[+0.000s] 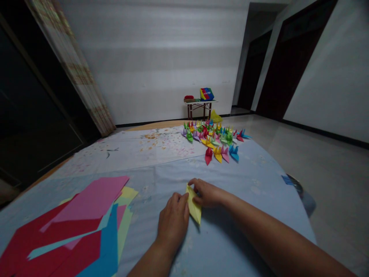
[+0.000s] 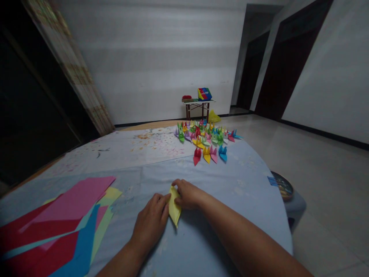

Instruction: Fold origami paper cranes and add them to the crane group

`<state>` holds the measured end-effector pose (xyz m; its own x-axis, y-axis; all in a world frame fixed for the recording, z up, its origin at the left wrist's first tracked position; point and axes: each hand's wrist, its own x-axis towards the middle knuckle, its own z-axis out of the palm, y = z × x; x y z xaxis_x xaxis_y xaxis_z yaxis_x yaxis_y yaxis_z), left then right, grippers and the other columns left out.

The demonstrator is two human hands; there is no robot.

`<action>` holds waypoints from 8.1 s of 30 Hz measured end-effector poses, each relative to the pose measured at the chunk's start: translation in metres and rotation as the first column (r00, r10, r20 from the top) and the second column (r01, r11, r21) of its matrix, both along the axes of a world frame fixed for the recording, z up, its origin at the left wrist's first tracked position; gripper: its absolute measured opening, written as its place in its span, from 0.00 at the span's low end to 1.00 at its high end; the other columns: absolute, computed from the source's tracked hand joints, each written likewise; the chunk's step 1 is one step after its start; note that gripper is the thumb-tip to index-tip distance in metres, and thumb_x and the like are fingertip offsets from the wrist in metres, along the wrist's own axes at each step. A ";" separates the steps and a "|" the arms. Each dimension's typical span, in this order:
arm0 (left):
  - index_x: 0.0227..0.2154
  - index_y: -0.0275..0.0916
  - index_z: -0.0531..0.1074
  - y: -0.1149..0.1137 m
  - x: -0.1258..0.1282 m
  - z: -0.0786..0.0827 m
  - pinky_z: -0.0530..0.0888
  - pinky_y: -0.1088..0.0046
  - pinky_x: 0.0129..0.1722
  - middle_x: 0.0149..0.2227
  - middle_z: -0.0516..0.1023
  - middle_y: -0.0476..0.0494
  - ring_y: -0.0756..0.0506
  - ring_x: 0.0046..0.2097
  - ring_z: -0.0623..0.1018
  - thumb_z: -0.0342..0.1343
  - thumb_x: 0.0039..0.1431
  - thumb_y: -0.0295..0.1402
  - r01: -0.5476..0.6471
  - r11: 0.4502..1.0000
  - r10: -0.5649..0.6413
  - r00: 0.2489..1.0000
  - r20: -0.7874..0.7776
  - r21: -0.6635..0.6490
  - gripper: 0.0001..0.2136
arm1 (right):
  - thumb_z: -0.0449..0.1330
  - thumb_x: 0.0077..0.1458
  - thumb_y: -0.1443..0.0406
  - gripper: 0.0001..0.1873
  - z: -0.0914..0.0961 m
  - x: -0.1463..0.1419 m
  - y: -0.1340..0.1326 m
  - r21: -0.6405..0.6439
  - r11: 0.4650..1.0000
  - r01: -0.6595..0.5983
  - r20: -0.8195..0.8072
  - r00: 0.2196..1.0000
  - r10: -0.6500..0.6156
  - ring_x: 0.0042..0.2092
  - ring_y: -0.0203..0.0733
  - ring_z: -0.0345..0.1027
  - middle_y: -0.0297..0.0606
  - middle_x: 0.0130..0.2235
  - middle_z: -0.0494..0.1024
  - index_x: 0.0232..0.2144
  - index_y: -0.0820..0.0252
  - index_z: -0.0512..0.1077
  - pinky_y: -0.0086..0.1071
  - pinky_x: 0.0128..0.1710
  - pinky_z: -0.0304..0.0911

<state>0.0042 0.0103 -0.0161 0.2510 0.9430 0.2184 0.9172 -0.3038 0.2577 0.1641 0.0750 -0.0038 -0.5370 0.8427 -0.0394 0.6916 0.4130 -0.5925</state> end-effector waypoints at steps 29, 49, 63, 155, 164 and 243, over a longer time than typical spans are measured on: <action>0.50 0.41 0.64 0.000 -0.001 0.000 0.61 0.60 0.52 0.55 0.65 0.42 0.44 0.56 0.62 0.40 0.61 0.31 0.108 0.994 -0.108 0.994 0.002 -0.003 0.16 | 0.57 0.50 0.64 0.10 -0.013 0.015 -0.017 0.251 0.966 0.071 -0.109 0.993 -0.044 0.39 0.39 0.60 0.39 0.35 0.67 0.36 0.61 0.69 0.33 0.41 0.56; 0.55 0.40 0.58 -0.004 0.001 0.001 0.59 0.60 0.52 0.58 0.62 0.41 0.42 0.58 0.60 0.41 0.59 0.33 0.108 0.993 -0.116 0.979 -0.165 -0.055 0.20 | 0.60 0.47 0.61 0.19 0.000 0.027 -0.017 0.176 0.981 -0.086 0.020 0.996 0.084 0.45 0.45 0.58 0.42 0.43 0.66 0.44 0.58 0.67 0.37 0.45 0.53; 0.56 0.39 0.57 -0.006 0.006 0.002 0.58 0.58 0.53 0.58 0.61 0.41 0.41 0.58 0.59 0.40 0.61 0.35 0.078 0.994 -0.092 0.979 -0.184 -0.082 0.20 | 0.63 0.43 0.56 0.27 0.004 0.030 -0.018 0.180 0.976 -0.126 0.055 0.991 0.118 0.45 0.47 0.57 0.43 0.43 0.65 0.47 0.58 0.66 0.37 0.44 0.54; 0.53 0.42 0.60 0.005 -0.024 -0.001 0.59 0.57 0.55 0.57 0.62 0.41 0.43 0.57 0.61 0.51 0.55 0.38 0.216 0.975 -0.207 0.969 0.134 -0.057 0.22 | 0.63 0.42 0.53 0.28 -0.005 0.033 -0.016 0.171 0.979 -0.116 -0.006 0.993 0.118 0.46 0.47 0.58 0.43 0.45 0.65 0.46 0.56 0.67 0.40 0.46 0.54; 0.57 0.45 0.53 -0.001 -0.024 0.000 0.57 0.57 0.55 0.60 0.57 0.42 0.42 0.59 0.57 0.47 0.58 0.39 0.242 0.969 -0.240 0.970 0.043 -0.054 0.24 | 0.62 0.43 0.53 0.29 0.001 0.036 -0.016 0.139 0.978 -0.156 -0.030 0.986 0.161 0.46 0.47 0.58 0.42 0.44 0.66 0.48 0.56 0.66 0.38 0.47 0.55; 0.55 0.43 0.59 -0.022 0.003 0.021 0.53 0.50 0.56 0.58 0.60 0.38 0.40 0.59 0.58 0.40 0.61 0.41 0.163 0.971 -0.182 0.978 -0.103 -0.173 0.20 | 0.55 0.54 0.56 0.14 -0.016 0.021 -0.013 0.329 0.943 -0.051 0.014 0.999 0.049 0.38 0.40 0.58 0.38 0.34 0.66 0.42 0.45 0.72 0.33 0.38 0.53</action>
<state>0.0076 -0.0120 0.0047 0.4278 0.9035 0.0245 0.8813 -0.4230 0.2107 0.1852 0.0616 -0.0203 -0.5791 0.7815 0.2320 0.6683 0.6181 -0.4139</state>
